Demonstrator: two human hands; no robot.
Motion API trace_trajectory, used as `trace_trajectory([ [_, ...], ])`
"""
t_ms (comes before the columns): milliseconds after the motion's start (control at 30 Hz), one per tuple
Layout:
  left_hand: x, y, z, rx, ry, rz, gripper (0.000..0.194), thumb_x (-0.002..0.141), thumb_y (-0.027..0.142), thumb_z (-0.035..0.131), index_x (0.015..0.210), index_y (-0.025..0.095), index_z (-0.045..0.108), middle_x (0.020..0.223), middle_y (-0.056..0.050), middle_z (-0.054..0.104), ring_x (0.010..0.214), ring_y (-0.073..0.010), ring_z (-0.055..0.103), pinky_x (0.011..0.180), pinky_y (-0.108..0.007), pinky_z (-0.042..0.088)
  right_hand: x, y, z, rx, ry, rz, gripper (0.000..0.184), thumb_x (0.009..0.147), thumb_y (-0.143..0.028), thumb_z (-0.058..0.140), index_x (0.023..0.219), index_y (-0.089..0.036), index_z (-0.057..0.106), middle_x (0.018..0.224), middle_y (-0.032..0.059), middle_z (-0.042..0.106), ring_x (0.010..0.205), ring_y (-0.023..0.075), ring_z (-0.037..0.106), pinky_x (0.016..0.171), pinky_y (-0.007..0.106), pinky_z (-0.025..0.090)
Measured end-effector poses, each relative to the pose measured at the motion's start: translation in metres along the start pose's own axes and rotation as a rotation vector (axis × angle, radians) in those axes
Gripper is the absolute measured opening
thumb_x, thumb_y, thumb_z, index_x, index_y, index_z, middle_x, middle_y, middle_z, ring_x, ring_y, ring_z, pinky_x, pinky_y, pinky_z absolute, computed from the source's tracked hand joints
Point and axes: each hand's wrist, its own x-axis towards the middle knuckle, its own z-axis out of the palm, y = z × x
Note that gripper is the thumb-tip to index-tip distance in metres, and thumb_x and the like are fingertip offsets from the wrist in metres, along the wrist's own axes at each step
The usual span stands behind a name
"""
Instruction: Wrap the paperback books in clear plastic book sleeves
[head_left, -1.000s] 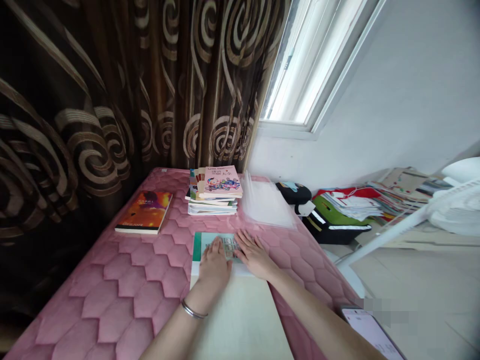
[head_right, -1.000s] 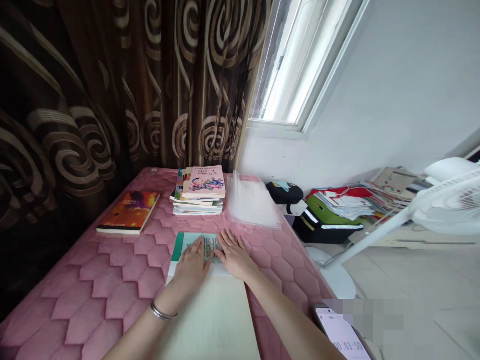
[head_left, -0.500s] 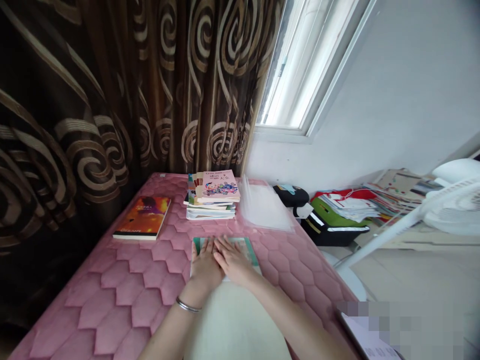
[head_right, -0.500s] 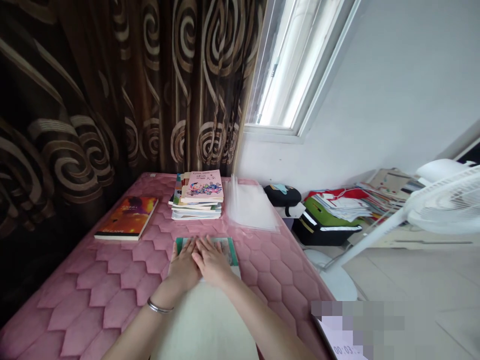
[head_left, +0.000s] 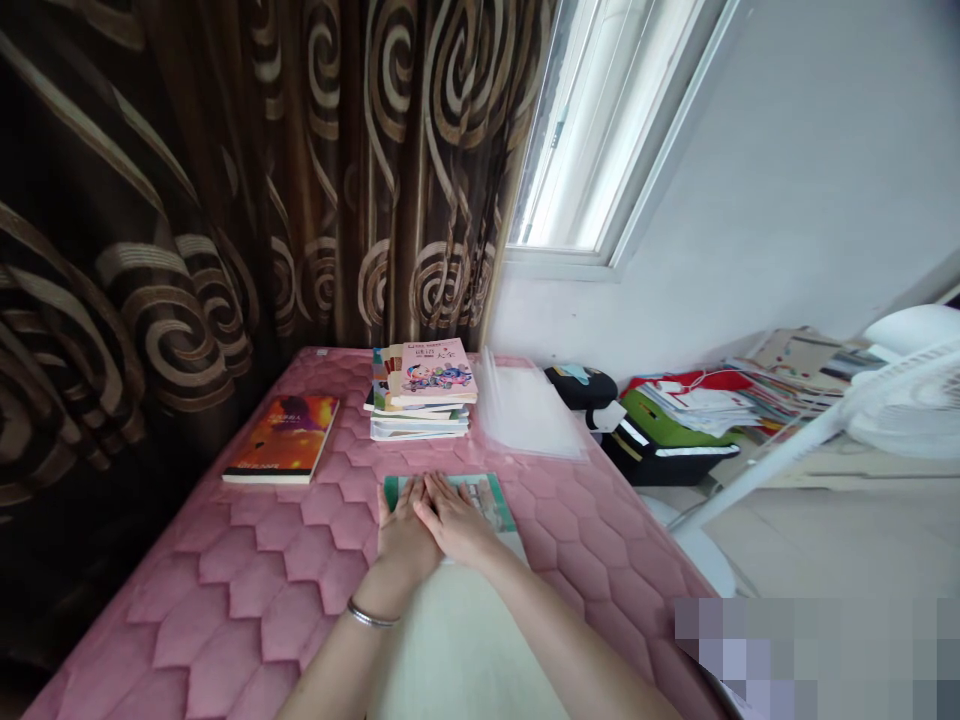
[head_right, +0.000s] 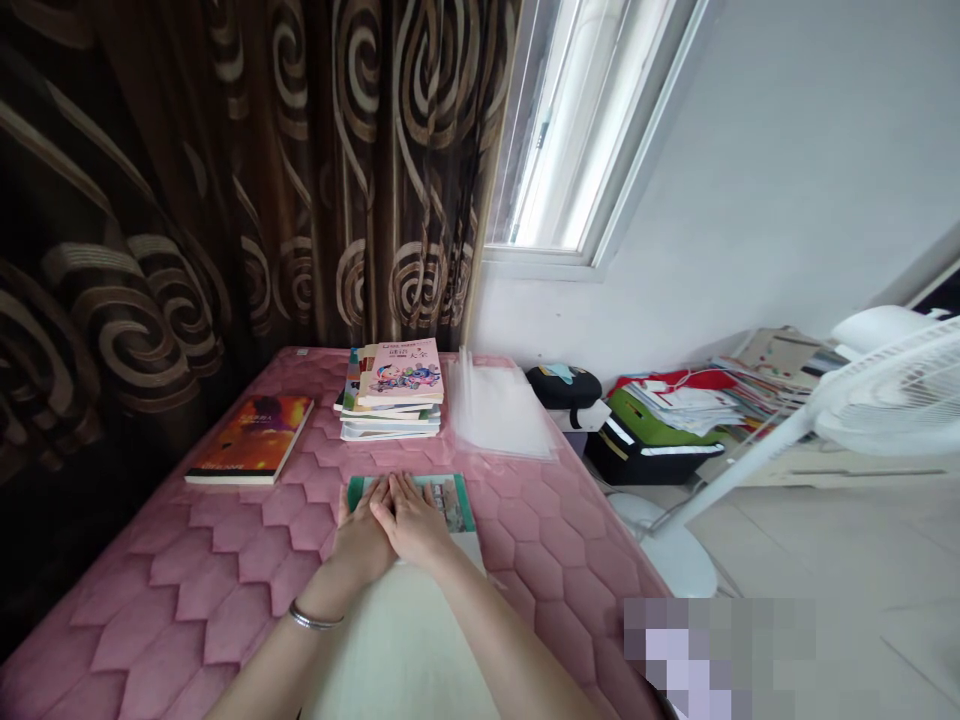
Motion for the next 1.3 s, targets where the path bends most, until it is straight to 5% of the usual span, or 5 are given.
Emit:
trace_trajectory([
  [367, 0.002, -0.003, 0.005, 0.009, 0.006, -0.014, 0.061, 0.091, 0.036, 0.03, 0.15, 0.023, 0.024, 0.157, -0.007, 0.026, 0.146, -0.0285, 0.016, 0.114, -0.062, -0.003, 0.0, 0.001, 0.0, -0.008, 0.01, -0.008, 0.07, 0.097, -0.055, 0.014, 0.15, -0.011, 0.025, 0.156, 0.0117, 0.024, 0.146, 0.0208, 0.015, 0.118, 0.046, 0.009],
  [567, 0.005, -0.01, 0.001, -0.025, 0.013, -0.159, 0.069, 0.09, 0.052, 0.025, 0.149, 0.015, 0.027, 0.157, -0.008, 0.024, 0.146, -0.0297, 0.014, 0.114, -0.063, -0.001, -0.006, 0.02, -0.003, -0.139, 0.073, 0.045, 0.067, 0.098, -0.052, 0.014, 0.149, -0.011, 0.03, 0.155, 0.0127, 0.024, 0.146, 0.0222, 0.016, 0.118, 0.048, 0.007],
  [867, 0.001, -0.016, -0.002, -0.005, 0.03, -0.307, 0.07, 0.089, 0.054, 0.028, 0.15, 0.02, 0.026, 0.157, -0.005, 0.024, 0.146, -0.0347, 0.006, 0.11, -0.069, -0.007, -0.019, 0.05, -0.011, -0.259, 0.129, 0.201, 0.066, 0.098, -0.048, 0.012, 0.15, -0.009, 0.024, 0.157, 0.0096, 0.021, 0.146, 0.0202, 0.015, 0.118, 0.046, 0.01],
  [1300, 0.002, -0.016, 0.006, -0.021, 0.148, -0.339, 0.072, 0.087, 0.054, 0.034, 0.148, 0.016, 0.031, 0.154, -0.009, 0.032, 0.145, -0.0339, 0.016, 0.112, -0.067, -0.004, -0.023, 0.063, -0.021, -0.199, 0.089, 0.28, 0.066, 0.096, -0.047, 0.015, 0.151, -0.01, 0.022, 0.158, 0.0088, 0.018, 0.146, 0.0178, 0.014, 0.117, 0.043, 0.014],
])
